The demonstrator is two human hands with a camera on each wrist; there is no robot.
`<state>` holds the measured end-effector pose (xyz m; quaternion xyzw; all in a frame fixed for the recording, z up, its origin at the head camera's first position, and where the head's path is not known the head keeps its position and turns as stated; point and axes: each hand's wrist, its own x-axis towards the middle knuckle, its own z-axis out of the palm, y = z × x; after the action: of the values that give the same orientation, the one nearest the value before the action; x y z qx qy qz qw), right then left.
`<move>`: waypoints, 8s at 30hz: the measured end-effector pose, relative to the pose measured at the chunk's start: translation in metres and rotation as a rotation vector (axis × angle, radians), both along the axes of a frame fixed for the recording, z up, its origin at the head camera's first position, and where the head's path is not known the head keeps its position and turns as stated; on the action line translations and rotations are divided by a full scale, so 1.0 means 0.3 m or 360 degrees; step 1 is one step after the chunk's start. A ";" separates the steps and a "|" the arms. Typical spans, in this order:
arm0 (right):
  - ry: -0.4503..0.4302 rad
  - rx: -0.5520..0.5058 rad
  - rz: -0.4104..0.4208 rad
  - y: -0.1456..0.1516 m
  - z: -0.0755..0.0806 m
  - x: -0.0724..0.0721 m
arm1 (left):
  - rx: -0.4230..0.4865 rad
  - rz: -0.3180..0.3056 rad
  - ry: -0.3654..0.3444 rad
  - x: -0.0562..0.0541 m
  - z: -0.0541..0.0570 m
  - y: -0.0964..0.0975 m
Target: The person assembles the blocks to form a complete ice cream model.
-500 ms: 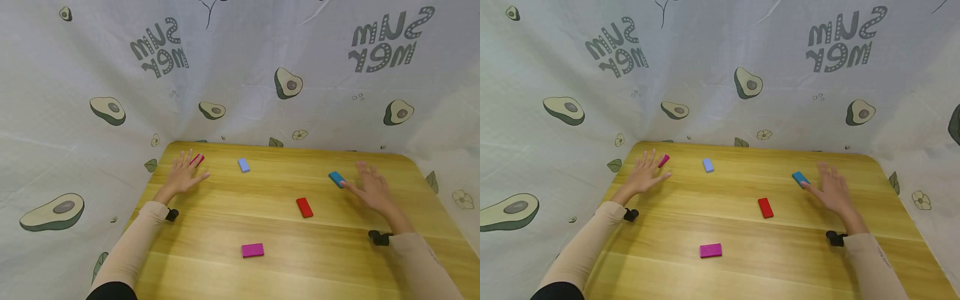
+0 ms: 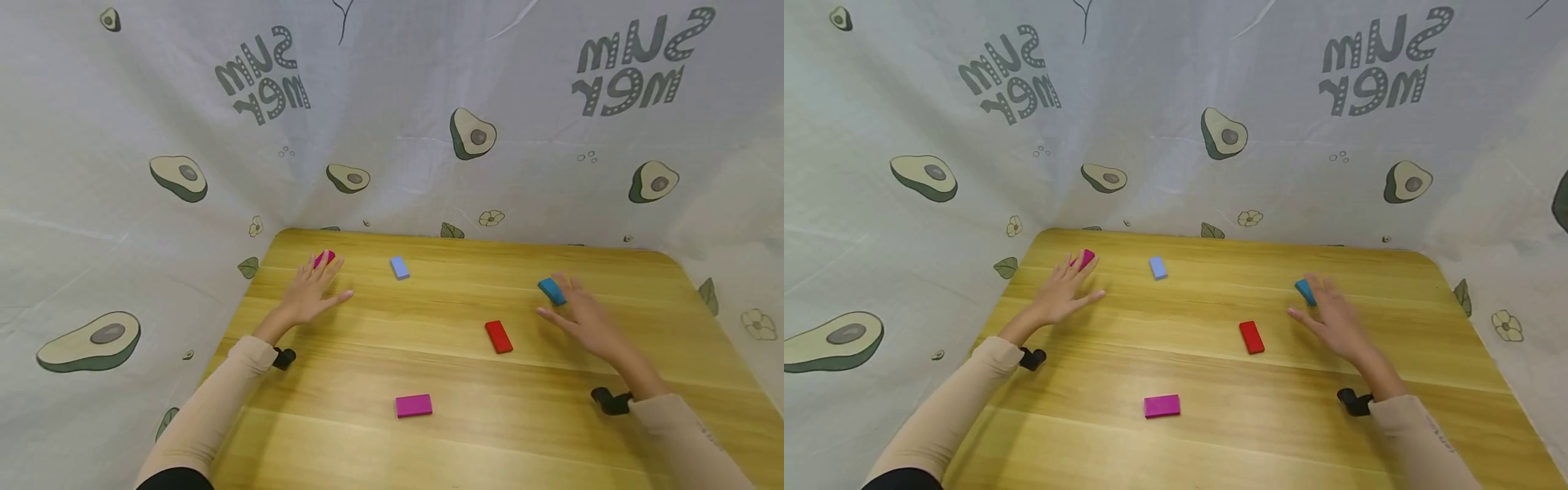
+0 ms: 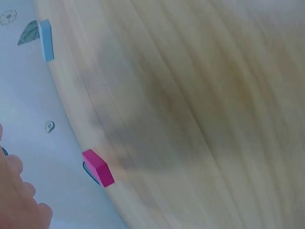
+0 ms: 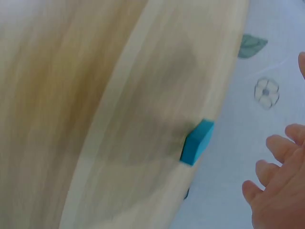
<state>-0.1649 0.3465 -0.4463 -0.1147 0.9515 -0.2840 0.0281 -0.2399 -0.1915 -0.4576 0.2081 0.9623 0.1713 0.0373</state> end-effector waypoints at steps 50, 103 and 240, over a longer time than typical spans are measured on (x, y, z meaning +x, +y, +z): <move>0.0221 -0.0322 0.0087 -0.222 -0.145 0.109 | 0.0068 -0.0843 -0.0207 0.358 -0.107 0.266; -0.0247 -0.0685 -0.0132 -0.217 -0.162 0.084 | 0.0532 -0.1037 -0.0686 0.409 -0.128 0.330; -0.0338 -0.0669 -0.0130 -0.357 -0.157 0.069 | 0.0653 -0.0536 -0.0586 0.060 -0.136 0.460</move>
<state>-0.1443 0.2395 -0.4935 -0.0488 0.8670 -0.4873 0.0919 -0.2220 -0.0535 -0.4982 0.3332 0.8368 0.3878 0.1958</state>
